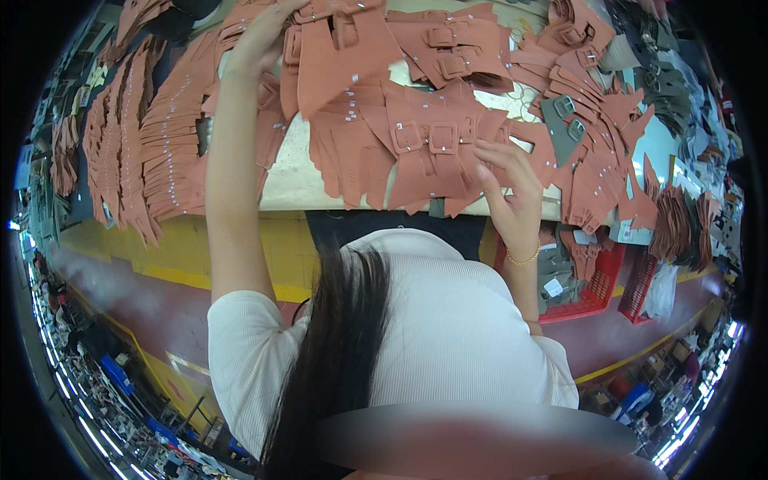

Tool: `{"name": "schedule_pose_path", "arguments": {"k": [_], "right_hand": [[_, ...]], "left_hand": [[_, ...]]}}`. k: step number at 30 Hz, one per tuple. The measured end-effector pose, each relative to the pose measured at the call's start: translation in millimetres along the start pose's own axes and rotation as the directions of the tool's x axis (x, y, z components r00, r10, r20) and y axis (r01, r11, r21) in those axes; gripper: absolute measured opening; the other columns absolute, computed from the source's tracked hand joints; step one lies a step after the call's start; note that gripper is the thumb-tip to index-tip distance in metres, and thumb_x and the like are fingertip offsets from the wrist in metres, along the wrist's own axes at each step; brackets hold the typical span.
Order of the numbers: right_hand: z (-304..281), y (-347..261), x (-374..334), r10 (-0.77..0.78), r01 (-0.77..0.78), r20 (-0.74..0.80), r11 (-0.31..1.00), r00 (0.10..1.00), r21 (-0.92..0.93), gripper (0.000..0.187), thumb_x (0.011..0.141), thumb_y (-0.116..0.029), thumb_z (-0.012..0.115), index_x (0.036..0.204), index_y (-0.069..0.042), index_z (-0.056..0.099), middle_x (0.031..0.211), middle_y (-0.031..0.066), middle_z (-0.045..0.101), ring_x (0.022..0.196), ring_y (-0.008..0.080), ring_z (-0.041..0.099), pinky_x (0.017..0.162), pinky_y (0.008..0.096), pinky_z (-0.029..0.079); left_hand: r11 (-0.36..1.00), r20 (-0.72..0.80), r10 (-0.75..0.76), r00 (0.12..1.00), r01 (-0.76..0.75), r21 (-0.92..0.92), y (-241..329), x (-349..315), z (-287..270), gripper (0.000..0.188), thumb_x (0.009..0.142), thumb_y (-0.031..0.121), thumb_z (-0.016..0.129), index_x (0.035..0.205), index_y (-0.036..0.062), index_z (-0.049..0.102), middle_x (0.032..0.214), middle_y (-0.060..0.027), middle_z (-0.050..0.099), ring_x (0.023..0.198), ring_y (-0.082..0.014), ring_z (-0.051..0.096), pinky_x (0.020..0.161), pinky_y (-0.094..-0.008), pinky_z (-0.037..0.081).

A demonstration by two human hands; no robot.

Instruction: The person picks up reddish-brown leather belt parts from a table, aligns them, and uses a red utility knife to trim edges and remove small excess material. The person then places the trimmed pieces back on the table.

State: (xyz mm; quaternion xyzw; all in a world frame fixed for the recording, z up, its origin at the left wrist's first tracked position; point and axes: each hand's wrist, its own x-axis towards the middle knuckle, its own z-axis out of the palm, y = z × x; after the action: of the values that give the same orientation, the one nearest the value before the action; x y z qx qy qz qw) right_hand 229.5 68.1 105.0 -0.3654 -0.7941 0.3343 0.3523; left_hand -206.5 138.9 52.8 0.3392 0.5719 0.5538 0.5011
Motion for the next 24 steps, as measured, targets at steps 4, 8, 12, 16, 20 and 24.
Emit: {"name": "schedule_pose_path", "arguments": {"k": [4, 8, 12, 16, 20, 24], "right_hand": [[-8, 7, -9, 0.078, -0.078, -0.003, 0.997, 0.997, -0.015, 0.018, 0.083, -0.008, 0.065, 0.100, -0.001, 0.066, 0.103, 0.0125, 0.065, 0.095, 0.0253, 0.063, 0.081, 0.0319, 0.049], [-15, 25, -15, 0.166, -0.173, -0.070, 0.978, 0.984, -0.117, 0.017, 0.083, -0.008, 0.064, 0.098, -0.001, 0.066, 0.097, 0.0133, 0.065, 0.090, 0.0243, 0.063, 0.077, 0.0311, 0.049], [1, 46, -19, 0.265, -0.269, -0.071, 0.961, 0.962, -0.060, 0.015, 0.081, -0.010, 0.066, 0.094, -0.002, 0.066, 0.093, 0.0110, 0.059, 0.085, 0.0253, 0.060, 0.074, 0.0325, 0.048], [31, 62, -19, 0.106, -0.128, -0.094, 0.950, 0.990, -0.286, 0.021, 0.075, -0.018, 0.074, 0.090, -0.005, 0.067, 0.096, 0.0088, 0.053, 0.085, 0.0255, 0.051, 0.074, 0.0350, 0.044], [53, 67, -18, 0.097, -0.127, -0.087, 0.874, 0.991, -0.469, 0.032, 0.067, -0.031, 0.080, 0.084, -0.008, 0.065, 0.099, 0.0074, 0.049, 0.090, 0.0274, 0.045, 0.078, 0.0405, 0.037], [67, 66, -17, 0.135, -0.177, -0.115, 0.808, 0.984, -0.562, 0.037, 0.063, -0.036, 0.081, 0.083, -0.011, 0.063, 0.104, 0.0068, 0.049, 0.095, 0.0294, 0.043, 0.079, 0.0444, 0.031]], "left_hand": [[0.802, -0.121, -0.035, 0.992, 0.100, 0.589, -36, 55, -43, 0.051, 0.082, 0.044, 0.066, 0.102, -0.0031, 0.060, 0.077, -0.0017, 0.059, 0.074, -0.0114, 0.060, 0.065, -0.0281, 0.049], [0.270, -0.102, 0.725, 0.681, -0.145, 0.952, -44, 36, -25, 0.052, 0.079, 0.043, 0.070, 0.104, -0.0017, 0.058, 0.074, 0.0000, 0.055, 0.065, -0.0079, 0.054, 0.058, -0.0250, 0.044], [0.817, -0.276, 0.374, 0.885, -0.173, 0.550, -23, -47, 34, 0.048, 0.082, 0.036, 0.069, 0.112, 0.0013, 0.056, 0.081, -0.0012, 0.060, 0.064, -0.0076, 0.055, 0.056, -0.0227, 0.043], [0.951, 0.167, -0.176, 0.970, 0.124, 0.282, -41, -132, 88, 0.036, 0.089, 0.027, 0.062, 0.115, 0.0030, 0.056, 0.086, -0.0032, 0.061, 0.068, -0.0096, 0.059, 0.060, -0.0236, 0.047], [0.860, 0.173, -0.508, 0.844, 0.487, 0.152, -92, -170, 126, 0.037, 0.093, 0.021, 0.055, 0.122, 0.0008, 0.047, 0.102, -0.0085, 0.059, 0.088, -0.0158, 0.061, 0.075, -0.0272, 0.050], [0.799, 0.205, -0.535, 0.820, 0.569, -0.192, -124, -180, 140, 0.031, 0.094, 0.016, 0.051, 0.121, 0.0009, 0.046, 0.106, -0.0096, 0.057, 0.097, -0.0183, 0.057, 0.083, -0.0308, 0.049]]}}
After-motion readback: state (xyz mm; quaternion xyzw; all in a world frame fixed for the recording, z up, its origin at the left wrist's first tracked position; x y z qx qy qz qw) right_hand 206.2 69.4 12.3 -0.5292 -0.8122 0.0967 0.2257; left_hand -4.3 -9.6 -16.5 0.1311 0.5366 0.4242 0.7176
